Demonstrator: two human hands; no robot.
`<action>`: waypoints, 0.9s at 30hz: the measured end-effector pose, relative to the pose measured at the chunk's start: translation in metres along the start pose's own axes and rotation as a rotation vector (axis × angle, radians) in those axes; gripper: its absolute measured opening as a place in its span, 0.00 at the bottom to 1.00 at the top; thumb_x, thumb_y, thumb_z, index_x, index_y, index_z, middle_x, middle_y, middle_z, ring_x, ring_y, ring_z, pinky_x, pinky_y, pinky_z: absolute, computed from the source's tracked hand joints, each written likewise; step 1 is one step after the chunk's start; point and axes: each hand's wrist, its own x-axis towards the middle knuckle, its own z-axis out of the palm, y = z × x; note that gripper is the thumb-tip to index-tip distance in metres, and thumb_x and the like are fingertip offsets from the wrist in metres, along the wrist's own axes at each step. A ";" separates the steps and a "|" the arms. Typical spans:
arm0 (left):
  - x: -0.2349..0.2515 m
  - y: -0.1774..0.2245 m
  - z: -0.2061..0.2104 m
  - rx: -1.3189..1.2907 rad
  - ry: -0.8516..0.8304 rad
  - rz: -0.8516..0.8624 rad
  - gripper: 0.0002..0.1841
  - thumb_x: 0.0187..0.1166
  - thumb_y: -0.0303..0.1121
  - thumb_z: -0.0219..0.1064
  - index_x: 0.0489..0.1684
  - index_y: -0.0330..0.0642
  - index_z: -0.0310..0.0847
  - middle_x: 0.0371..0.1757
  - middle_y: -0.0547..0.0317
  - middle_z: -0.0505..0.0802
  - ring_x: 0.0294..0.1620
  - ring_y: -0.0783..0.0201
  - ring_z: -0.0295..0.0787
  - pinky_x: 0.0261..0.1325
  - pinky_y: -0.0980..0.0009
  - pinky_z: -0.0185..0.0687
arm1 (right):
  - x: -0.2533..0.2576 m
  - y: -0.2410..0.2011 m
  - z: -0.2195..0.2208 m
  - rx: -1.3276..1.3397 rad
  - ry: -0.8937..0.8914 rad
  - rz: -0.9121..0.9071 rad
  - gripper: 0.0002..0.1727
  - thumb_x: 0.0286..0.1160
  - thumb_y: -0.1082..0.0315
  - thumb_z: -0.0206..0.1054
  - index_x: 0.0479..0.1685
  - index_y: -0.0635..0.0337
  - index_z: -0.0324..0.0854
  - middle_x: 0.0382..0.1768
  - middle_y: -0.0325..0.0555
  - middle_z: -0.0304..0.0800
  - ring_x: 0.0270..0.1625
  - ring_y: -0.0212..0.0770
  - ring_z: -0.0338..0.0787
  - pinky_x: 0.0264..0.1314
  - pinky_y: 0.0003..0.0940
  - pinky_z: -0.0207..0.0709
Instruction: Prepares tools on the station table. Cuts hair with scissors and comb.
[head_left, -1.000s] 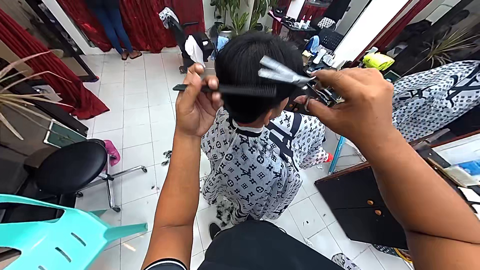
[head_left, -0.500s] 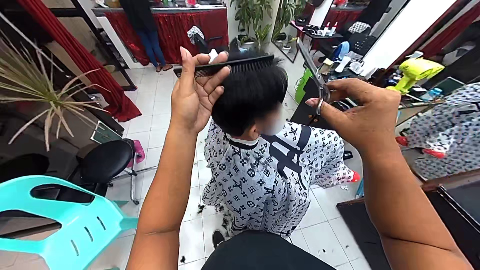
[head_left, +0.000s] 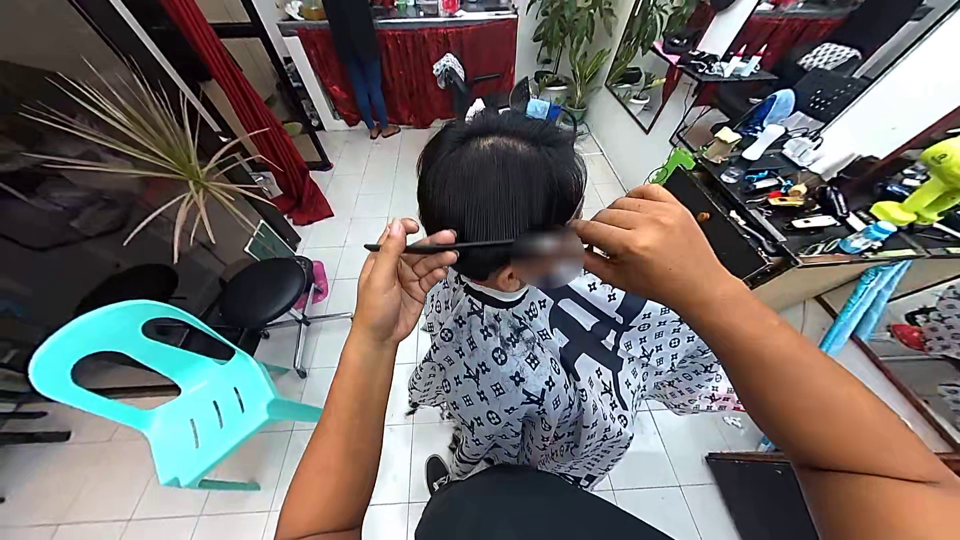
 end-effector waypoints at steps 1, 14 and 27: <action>-0.003 -0.003 -0.005 -0.003 -0.033 0.002 0.18 0.95 0.48 0.42 0.58 0.54 0.77 0.51 0.55 0.97 0.40 0.68 0.97 0.42 0.80 0.90 | 0.000 0.000 0.000 0.017 0.015 0.024 0.12 0.75 0.65 0.66 0.46 0.62 0.91 0.32 0.52 0.93 0.35 0.53 0.91 0.47 0.54 0.77; 0.033 0.002 -0.025 -0.057 -0.532 0.211 0.15 0.90 0.42 0.58 0.67 0.57 0.85 0.67 0.59 0.92 0.50 0.70 0.94 0.47 0.76 0.88 | -0.004 -0.016 -0.020 0.009 0.034 0.124 0.13 0.76 0.64 0.66 0.49 0.61 0.92 0.32 0.51 0.94 0.36 0.51 0.92 0.53 0.53 0.79; 0.051 0.034 -0.015 0.101 -0.595 0.359 0.19 0.90 0.43 0.57 0.73 0.52 0.82 0.67 0.59 0.92 0.54 0.71 0.92 0.55 0.75 0.86 | -0.041 -0.029 -0.034 -0.281 0.277 0.204 0.28 0.75 0.51 0.73 0.69 0.60 0.83 0.53 0.57 0.91 0.66 0.59 0.84 0.73 0.57 0.68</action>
